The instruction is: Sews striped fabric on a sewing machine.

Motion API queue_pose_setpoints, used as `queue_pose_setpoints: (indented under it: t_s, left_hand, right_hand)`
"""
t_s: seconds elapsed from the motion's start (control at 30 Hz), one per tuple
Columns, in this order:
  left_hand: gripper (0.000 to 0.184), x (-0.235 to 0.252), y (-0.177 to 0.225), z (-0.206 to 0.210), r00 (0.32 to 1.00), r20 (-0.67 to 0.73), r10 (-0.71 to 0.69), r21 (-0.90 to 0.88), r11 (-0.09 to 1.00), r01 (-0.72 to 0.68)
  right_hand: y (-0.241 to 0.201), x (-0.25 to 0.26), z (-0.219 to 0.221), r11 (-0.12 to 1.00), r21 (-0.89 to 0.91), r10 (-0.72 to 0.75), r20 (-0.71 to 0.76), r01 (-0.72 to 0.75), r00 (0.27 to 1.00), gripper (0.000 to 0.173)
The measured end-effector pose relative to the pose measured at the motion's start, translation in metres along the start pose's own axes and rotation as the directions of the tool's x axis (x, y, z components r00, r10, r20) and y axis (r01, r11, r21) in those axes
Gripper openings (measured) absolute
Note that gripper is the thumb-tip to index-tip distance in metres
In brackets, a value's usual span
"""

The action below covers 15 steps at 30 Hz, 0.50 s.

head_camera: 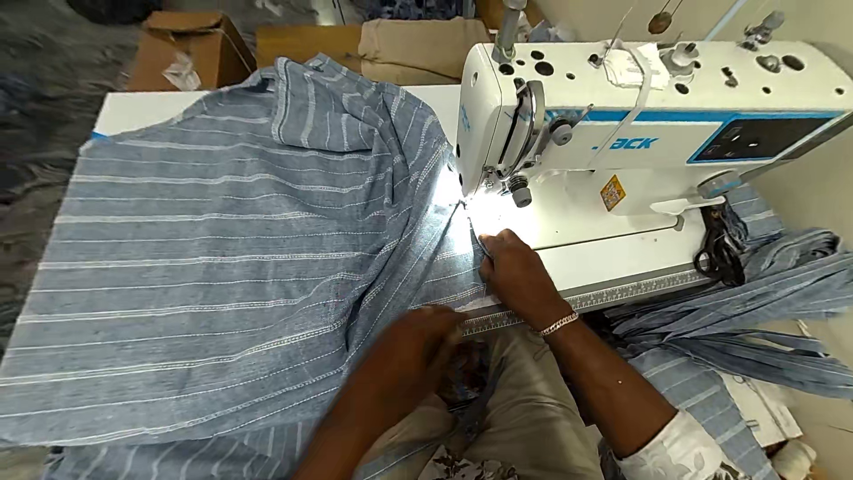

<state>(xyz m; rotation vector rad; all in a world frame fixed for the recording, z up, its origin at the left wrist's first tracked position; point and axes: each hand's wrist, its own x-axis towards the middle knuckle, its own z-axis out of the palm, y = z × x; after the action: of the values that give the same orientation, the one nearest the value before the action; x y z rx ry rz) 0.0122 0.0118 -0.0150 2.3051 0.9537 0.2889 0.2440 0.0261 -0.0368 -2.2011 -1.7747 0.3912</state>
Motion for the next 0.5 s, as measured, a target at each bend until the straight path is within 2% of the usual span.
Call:
queue_pose_setpoints:
  t_s: [0.07,0.13,0.2,0.23,0.27,0.3,0.33,0.37,0.4,0.47,0.5]
  left_hand:
    - [0.049,-0.049,-0.028,-0.046,0.972,-0.123,-0.201,0.011,0.979,0.204]
    - [0.076,-0.089,-0.069,-0.085,0.883,-0.079,-0.462,0.082,0.88,0.467]
    - [0.092,-0.104,-0.126,-0.107,0.794,-0.013,-0.608,0.156,0.783,0.602]
    - [0.099,-0.104,-0.158,-0.117,0.787,-0.035,-0.616,0.176,0.771,0.612]
    - [0.098,-0.099,-0.183,-0.131,0.781,-0.097,-0.617,0.174,0.762,0.623]
    - [0.086,-0.09,-0.196,-0.147,0.754,-0.211,-0.622,0.19,0.731,0.655]
    - [0.073,-0.083,-0.215,-0.159,0.71,-0.356,-0.607,0.222,0.684,0.695]
    - [0.072,-0.078,-0.237,-0.169,0.666,-0.479,-0.572,0.245,0.641,0.727]
    - [0.074,-0.071,-0.254,-0.175,0.654,-0.561,-0.507,0.257,0.644,0.721]
    - [0.078,-0.054,-0.265,-0.162,0.677,-0.628,-0.384,0.269,0.709,0.652]
    - [0.076,-0.044,-0.246,-0.148,0.697,-0.61,-0.378,0.245,0.746,0.62]
  right_hand:
    - [0.005,-0.004,-0.004,0.999,0.036,-0.014,0.031,0.013,0.999,0.049]
    - [0.011,-0.01,-0.012,0.995,0.095,-0.051,0.085,0.043,0.995,0.054]
    - [0.018,-0.015,-0.017,0.986,0.139,-0.111,0.127,0.093,0.986,0.047]
    - [0.023,-0.018,-0.018,0.981,0.154,-0.139,0.128,0.119,0.982,0.042]
    - [0.029,-0.02,-0.017,0.977,0.168,-0.157,0.13,0.134,0.979,0.038]
    - [0.035,-0.023,-0.017,0.974,0.178,-0.163,0.141,0.137,0.976,0.037]
    - [0.04,-0.025,-0.017,0.973,0.187,-0.163,0.157,0.132,0.974,0.04]
    - [0.042,-0.026,-0.018,0.974,0.193,-0.155,0.172,0.121,0.973,0.048]
    - [0.042,-0.025,-0.019,0.976,0.192,-0.142,0.181,0.107,0.973,0.058]
    - [0.04,-0.027,-0.018,0.983,0.155,-0.125,0.161,0.1,0.979,0.059]
    - [0.04,-0.029,-0.017,0.984,0.137,-0.136,0.14,0.117,0.981,0.052]
